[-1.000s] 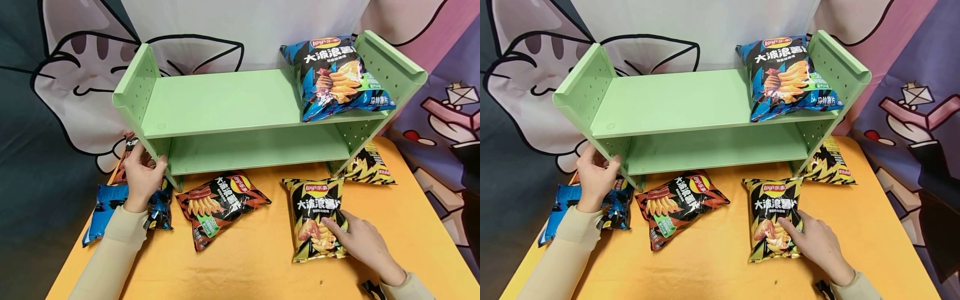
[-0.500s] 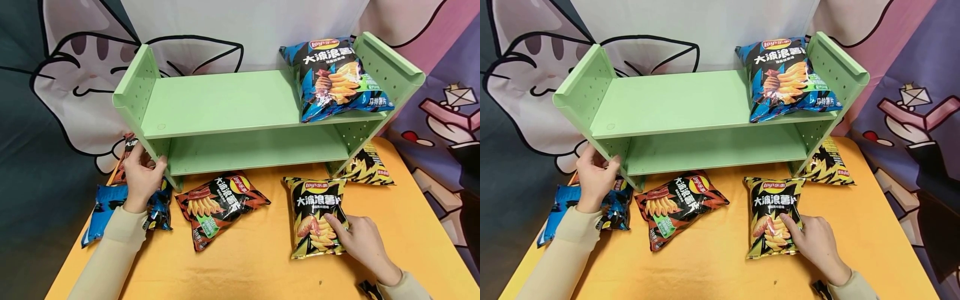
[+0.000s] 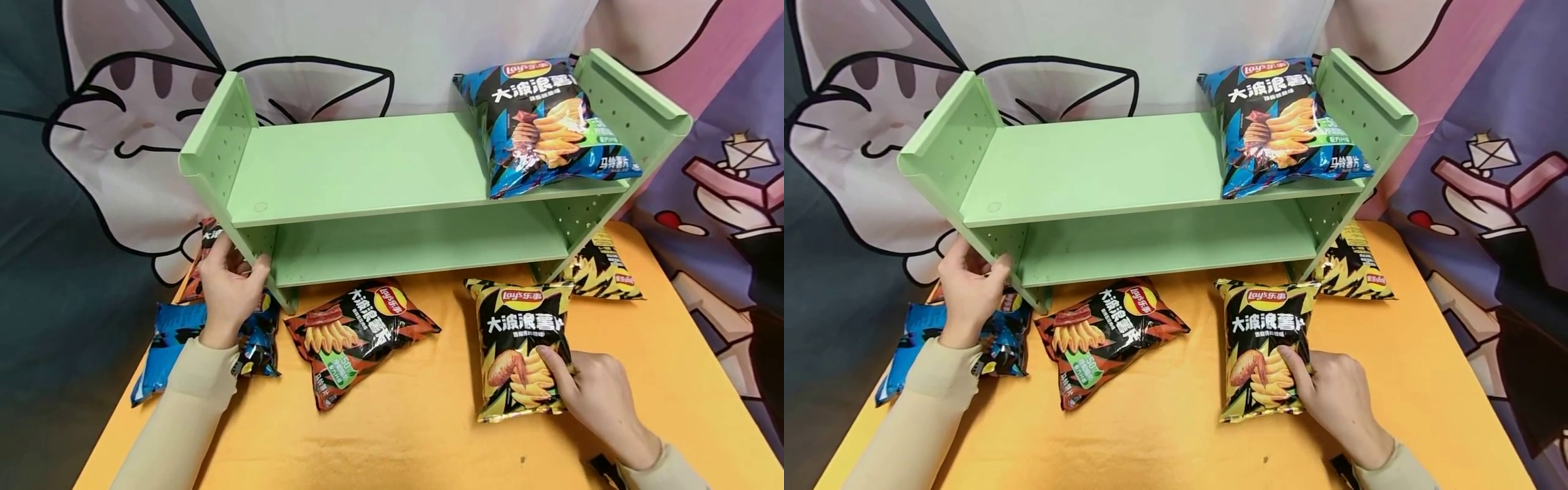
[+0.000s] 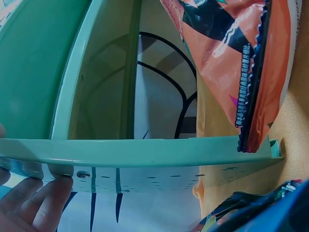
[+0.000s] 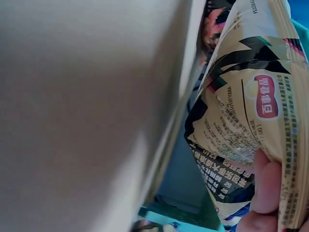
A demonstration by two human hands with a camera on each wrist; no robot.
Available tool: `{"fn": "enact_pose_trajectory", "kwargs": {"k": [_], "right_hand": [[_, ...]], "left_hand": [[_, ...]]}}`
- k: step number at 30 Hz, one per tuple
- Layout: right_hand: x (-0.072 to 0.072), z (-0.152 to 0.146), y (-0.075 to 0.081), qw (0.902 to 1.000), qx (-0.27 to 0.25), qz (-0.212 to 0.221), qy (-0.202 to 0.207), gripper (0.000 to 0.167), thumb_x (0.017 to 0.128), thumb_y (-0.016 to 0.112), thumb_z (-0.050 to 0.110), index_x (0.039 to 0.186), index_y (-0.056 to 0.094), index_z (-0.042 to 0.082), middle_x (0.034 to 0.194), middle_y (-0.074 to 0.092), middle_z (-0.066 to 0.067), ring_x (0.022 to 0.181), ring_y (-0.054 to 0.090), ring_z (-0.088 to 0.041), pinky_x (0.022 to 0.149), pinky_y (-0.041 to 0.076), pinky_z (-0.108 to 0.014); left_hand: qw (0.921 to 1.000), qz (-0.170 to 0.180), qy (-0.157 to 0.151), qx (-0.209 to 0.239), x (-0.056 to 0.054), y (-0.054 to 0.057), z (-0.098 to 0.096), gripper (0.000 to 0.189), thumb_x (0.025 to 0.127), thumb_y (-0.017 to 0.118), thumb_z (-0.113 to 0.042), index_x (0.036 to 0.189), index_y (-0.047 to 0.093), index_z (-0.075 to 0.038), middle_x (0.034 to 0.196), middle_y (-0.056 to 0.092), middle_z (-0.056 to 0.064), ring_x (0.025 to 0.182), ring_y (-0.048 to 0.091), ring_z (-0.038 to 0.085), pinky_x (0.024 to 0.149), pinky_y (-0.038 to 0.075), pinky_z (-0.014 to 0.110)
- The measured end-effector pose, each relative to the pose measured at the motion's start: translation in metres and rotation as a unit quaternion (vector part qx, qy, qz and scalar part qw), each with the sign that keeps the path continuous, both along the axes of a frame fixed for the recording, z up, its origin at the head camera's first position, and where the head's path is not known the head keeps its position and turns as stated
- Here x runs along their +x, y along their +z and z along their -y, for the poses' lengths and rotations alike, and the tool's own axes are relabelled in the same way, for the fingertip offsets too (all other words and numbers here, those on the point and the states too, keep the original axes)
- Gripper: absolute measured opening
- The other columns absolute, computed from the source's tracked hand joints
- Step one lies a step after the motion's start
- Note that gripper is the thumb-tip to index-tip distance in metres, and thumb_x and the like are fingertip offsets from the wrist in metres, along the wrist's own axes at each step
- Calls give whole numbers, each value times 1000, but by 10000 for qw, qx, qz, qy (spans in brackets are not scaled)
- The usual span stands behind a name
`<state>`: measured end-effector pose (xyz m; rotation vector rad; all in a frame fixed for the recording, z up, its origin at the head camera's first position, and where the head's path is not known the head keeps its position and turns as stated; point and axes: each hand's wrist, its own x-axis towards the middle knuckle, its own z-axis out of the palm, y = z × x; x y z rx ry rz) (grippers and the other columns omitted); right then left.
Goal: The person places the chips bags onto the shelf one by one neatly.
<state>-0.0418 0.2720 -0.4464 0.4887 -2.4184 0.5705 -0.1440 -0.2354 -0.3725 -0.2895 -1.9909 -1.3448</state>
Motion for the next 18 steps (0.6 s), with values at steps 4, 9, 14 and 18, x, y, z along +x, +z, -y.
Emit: {"fn": "enact_pose_trajectory", "kwargs": {"k": [4, 9, 14, 18], "right_hand": [[1, 4, 12, 9992, -56, -327, 212, 63, 105, 49, 55, 52, 29, 29, 51, 20, 18, 48, 16, 5, 46, 12, -16], [4, 14, 33, 9955, -108, -758, 556, 61, 106, 47, 54, 53, 31, 30, 50, 23, 19, 50, 16, 8, 45, 11, -14], [5, 21, 51, 9910, -127, -896, 986, 57, 107, 50, 49, 54, 35, 31, 51, 29, 20, 50, 21, 10, 45, 13, -11], [4, 25, 63, 9868, -81, -1074, 1213, 55, 107, 50, 47, 56, 41, 30, 50, 36, 19, 46, 30, 7, 42, 18, -13]], "left_hand": [[10000, 5, -57, 8, 1, 2, -1, 50, 84, 61, 5, 134, 66, 2, 114, 70, 35, 79, 68, -10, 62, 49, 8], [10000, -37, -31, 18, 1, 2, -1, 50, 84, 61, 5, 133, 67, 2, 110, 71, 34, 71, 63, -9, 58, 44, 9], [10000, -36, 42, -7, 1, 2, -1, 48, 85, 61, 4, 132, 67, 1, 105, 70, 35, 64, 58, -8, 53, 40, 11], [10000, -28, 20, -24, 1, 2, -1, 49, 85, 61, 4, 133, 67, 1, 106, 70, 37, 67, 61, -11, 55, 44, 9]]}}
